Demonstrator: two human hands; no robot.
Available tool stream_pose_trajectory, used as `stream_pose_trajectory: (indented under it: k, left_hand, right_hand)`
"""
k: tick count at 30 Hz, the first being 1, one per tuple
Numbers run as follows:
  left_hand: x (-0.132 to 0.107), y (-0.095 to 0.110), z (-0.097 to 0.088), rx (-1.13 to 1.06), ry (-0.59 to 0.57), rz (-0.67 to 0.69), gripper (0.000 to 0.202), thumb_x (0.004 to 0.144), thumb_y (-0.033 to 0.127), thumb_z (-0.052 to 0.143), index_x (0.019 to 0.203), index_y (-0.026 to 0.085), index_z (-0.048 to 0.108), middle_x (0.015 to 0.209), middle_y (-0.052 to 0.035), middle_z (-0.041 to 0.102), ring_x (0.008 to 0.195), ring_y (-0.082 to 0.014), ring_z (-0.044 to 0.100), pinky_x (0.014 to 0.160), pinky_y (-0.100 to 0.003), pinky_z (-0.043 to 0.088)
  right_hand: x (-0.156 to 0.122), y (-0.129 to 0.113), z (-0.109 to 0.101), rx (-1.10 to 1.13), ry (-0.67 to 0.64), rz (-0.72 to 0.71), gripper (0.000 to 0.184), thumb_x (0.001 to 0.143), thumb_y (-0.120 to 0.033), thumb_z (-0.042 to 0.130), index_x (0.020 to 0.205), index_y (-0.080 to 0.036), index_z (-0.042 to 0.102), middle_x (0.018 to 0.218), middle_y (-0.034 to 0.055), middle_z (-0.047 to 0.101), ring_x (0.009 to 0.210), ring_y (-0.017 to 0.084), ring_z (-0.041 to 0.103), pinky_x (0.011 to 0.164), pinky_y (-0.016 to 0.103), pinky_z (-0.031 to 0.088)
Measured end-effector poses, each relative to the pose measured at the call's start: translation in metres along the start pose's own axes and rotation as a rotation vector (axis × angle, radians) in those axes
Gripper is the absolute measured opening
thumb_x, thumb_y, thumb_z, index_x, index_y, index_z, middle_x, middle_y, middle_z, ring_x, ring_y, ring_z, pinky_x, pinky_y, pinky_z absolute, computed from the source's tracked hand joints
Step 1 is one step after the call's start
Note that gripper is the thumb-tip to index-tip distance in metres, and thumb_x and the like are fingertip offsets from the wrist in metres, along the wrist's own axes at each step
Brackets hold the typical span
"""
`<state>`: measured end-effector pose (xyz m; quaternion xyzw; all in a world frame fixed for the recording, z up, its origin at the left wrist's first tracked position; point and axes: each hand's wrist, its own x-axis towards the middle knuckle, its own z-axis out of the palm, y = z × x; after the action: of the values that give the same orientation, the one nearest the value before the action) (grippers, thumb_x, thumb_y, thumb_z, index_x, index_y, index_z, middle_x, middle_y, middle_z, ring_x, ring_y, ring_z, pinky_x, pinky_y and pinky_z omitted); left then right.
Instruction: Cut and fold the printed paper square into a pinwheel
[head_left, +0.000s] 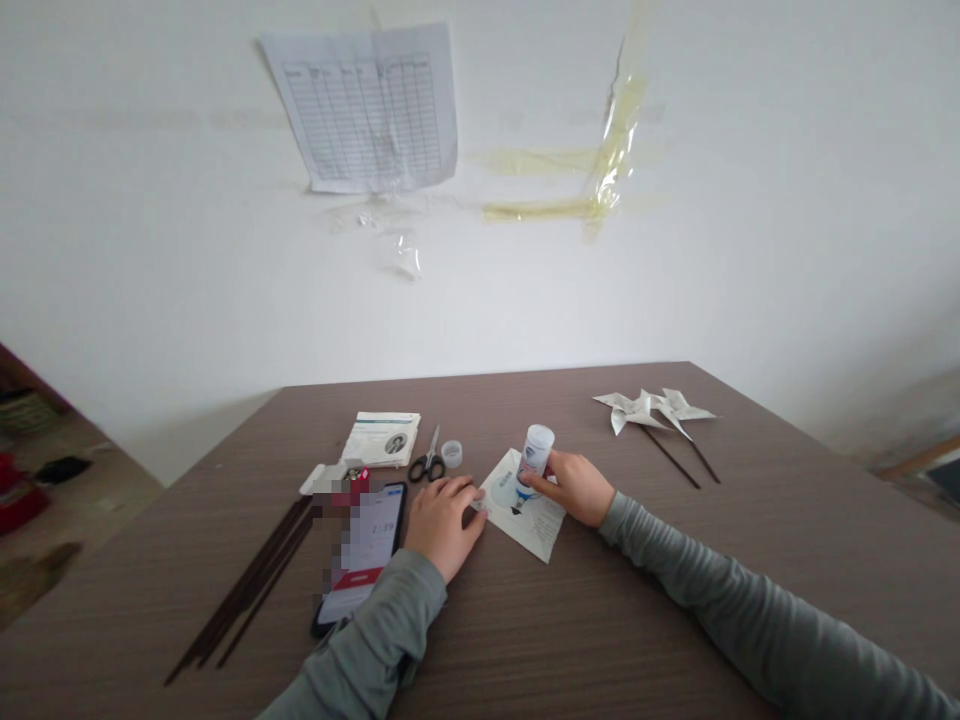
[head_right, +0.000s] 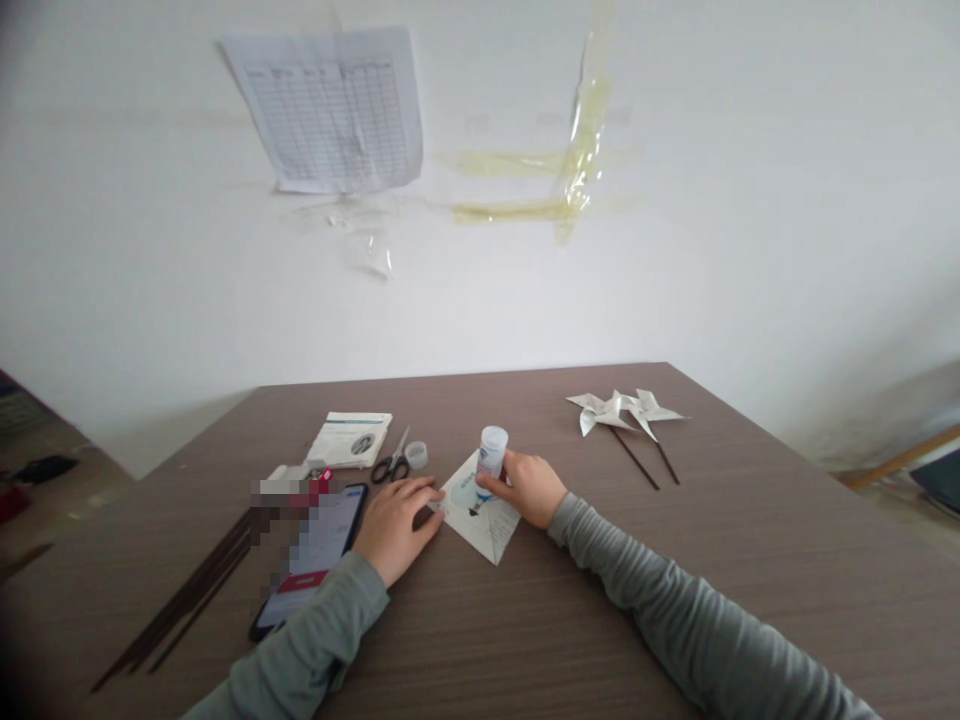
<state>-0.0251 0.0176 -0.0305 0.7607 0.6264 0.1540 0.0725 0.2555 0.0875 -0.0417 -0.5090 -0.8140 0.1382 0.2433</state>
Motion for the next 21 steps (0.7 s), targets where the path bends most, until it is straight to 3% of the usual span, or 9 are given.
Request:
stream_pose_trajectory:
  k: [6, 21]
  left_hand:
    - [0.0001, 0.0014, -0.0001, 0.000, -0.007, -0.014, 0.030, 0.114, 0.023, 0.087, 0.139, 0.031, 0.102, 0.171, -0.0113, 0.091, 0.164, -0.0417, 0.081, 0.142, -0.063, 0.064]
    - [-0.0008, 0.0008, -0.0023, -0.010, -0.020, -0.013, 0.029, 0.116, 0.027, 0.086, 0.140, 0.032, 0.101, 0.173, -0.0111, 0.090, 0.165, -0.0414, 0.079, 0.143, -0.063, 0.061]
  right_hand:
    - [0.0001, -0.0034, -0.0024, -0.001, -0.071, 0.046, 0.024, 0.121, -0.049, 0.088, 0.112, -0.027, 0.089, 0.115, 0.0104, 0.100, 0.111, 0.036, 0.098, 0.093, 0.038, 0.066]
    - [-0.0020, -0.0023, -0.0028, 0.016, -0.047, 0.031, 0.029, 0.121, -0.052, 0.090, 0.111, -0.026, 0.086, 0.112, 0.0098, 0.098, 0.104, 0.032, 0.095, 0.090, 0.037, 0.062]
